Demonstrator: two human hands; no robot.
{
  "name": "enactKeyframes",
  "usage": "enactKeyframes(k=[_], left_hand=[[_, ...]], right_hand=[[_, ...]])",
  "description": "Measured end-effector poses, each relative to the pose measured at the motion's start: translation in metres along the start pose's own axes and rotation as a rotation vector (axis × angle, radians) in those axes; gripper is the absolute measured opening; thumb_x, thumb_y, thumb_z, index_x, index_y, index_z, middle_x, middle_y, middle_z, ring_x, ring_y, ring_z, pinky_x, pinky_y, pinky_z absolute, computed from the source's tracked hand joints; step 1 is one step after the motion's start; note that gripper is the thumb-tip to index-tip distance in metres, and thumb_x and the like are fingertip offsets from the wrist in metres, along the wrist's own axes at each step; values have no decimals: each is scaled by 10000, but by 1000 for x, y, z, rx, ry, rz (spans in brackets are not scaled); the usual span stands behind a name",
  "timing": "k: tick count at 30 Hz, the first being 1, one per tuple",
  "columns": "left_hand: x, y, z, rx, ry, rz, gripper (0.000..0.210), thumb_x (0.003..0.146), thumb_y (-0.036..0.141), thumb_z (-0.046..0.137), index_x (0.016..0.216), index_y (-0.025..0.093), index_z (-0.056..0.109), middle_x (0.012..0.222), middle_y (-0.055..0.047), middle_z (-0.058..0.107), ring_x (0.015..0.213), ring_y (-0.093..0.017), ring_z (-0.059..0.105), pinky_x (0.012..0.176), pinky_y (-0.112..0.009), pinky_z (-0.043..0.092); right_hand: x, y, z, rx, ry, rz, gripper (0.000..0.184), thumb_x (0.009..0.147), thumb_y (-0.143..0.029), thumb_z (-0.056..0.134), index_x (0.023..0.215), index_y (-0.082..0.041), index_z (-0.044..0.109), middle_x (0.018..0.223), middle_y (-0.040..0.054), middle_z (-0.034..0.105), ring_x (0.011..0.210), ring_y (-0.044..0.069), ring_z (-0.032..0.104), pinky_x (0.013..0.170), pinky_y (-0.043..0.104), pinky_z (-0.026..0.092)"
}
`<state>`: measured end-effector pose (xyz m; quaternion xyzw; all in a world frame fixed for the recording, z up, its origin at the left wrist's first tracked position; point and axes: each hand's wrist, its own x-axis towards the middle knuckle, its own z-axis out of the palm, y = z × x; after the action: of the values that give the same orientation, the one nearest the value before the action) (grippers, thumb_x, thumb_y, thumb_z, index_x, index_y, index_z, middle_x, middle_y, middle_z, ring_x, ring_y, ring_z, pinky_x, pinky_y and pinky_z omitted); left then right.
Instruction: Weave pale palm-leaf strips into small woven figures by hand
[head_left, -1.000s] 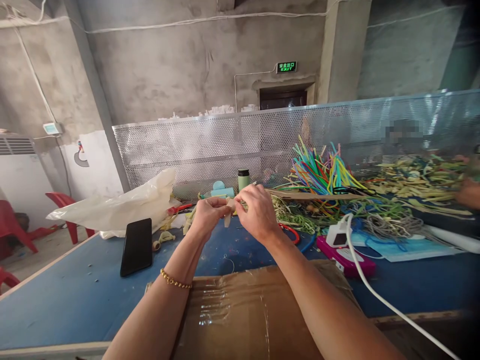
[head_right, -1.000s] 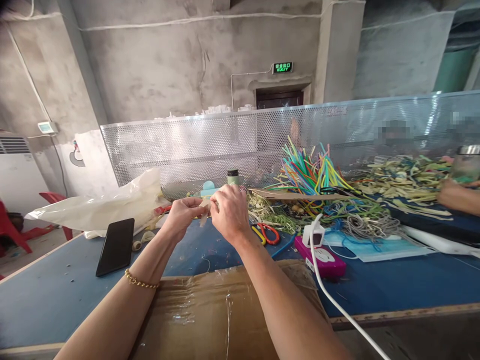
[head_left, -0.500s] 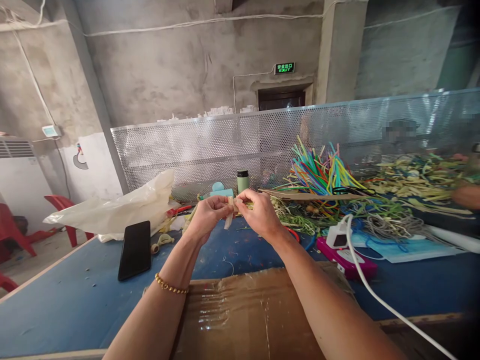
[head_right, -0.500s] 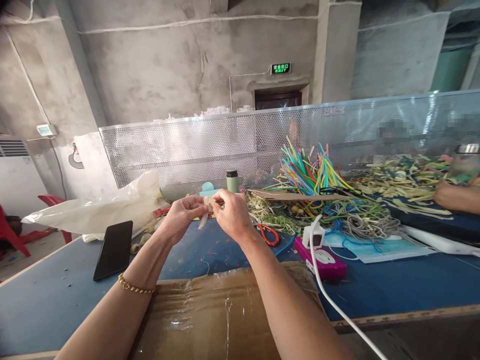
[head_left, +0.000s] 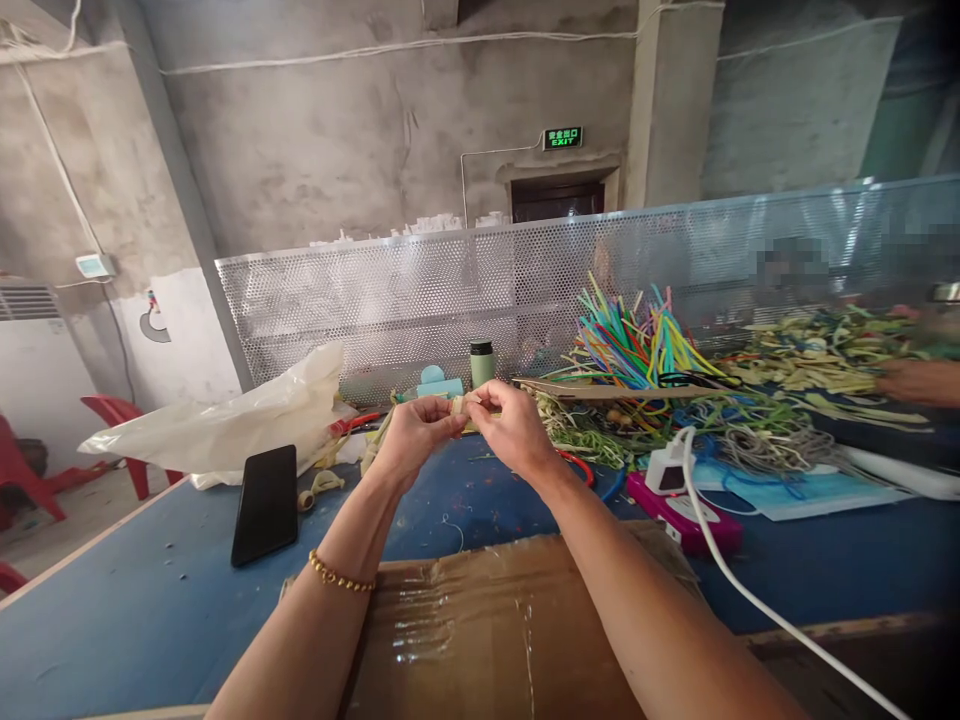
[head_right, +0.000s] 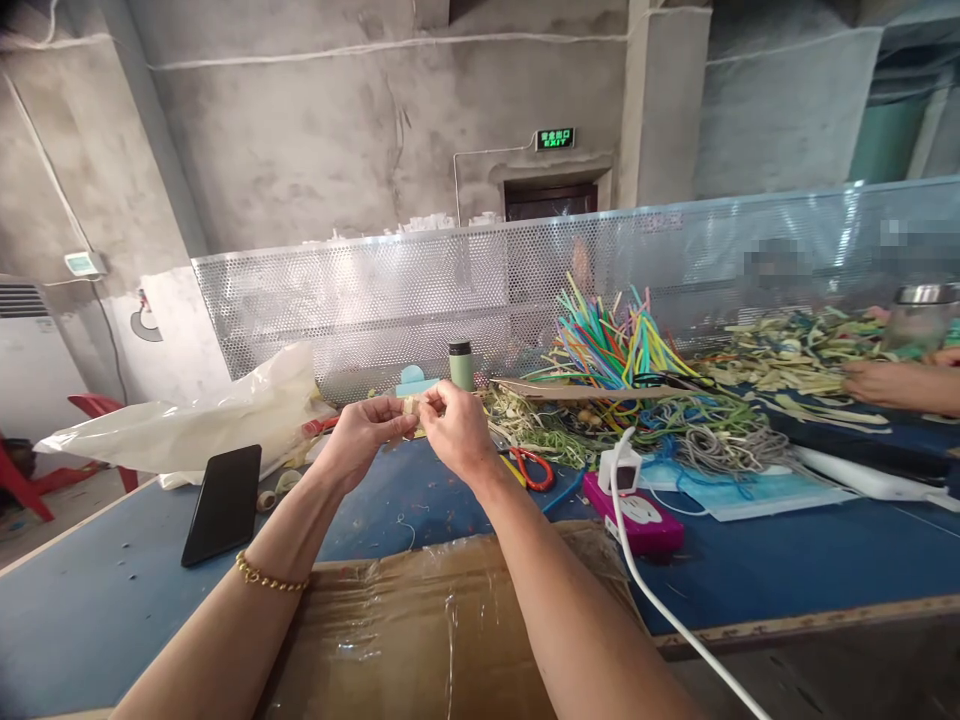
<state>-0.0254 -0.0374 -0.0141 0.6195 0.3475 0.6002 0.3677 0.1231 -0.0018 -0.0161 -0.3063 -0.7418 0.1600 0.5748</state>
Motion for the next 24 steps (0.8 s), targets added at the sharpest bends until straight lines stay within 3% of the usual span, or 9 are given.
enactKeyframes(k=[3,7,13,17,20,24], left_hand=[[0,-3,-1,15,13,-19,284,617,372,852,650,132,703,584,-25,632,512,-86,438,517,-250,267],[1,-5,-3,-33,25,-36,249,607,343,846,652,130,725,598,-32,628,573,-111,496,570,-257,331],[5,-5,-11,-21,102,-73,197,600,295,815,610,120,724,569,-40,601,552,-106,469,561,-264,328],[8,-8,-17,-1,157,-90,183,590,282,794,564,125,704,540,-41,583,533,-109,461,544,-269,316],[9,-8,-18,7,189,-111,184,580,274,781,541,120,690,507,-33,561,507,-103,449,528,-269,303],[8,-6,-14,-87,209,-171,170,554,242,784,552,104,685,515,-35,571,500,-104,475,519,-261,316]], right_hand=[[0,-1,2,18,4,38,43,776,-153,584,765,-185,611,740,47,714,686,172,651,638,264,468],[1,2,2,16,-1,59,45,773,-170,587,736,-182,610,723,43,708,663,169,636,614,260,452],[7,13,-11,-66,-156,50,163,820,-278,617,738,-162,696,715,57,723,655,177,630,585,266,431],[8,14,-19,-66,-154,34,106,779,-217,637,715,-158,698,700,48,722,653,172,638,609,270,441],[7,11,-20,34,-119,61,104,771,-243,662,737,-151,697,714,53,717,661,169,641,614,270,453],[6,5,-18,289,-123,212,193,725,-315,734,809,-142,714,711,45,705,649,152,620,606,270,457]])
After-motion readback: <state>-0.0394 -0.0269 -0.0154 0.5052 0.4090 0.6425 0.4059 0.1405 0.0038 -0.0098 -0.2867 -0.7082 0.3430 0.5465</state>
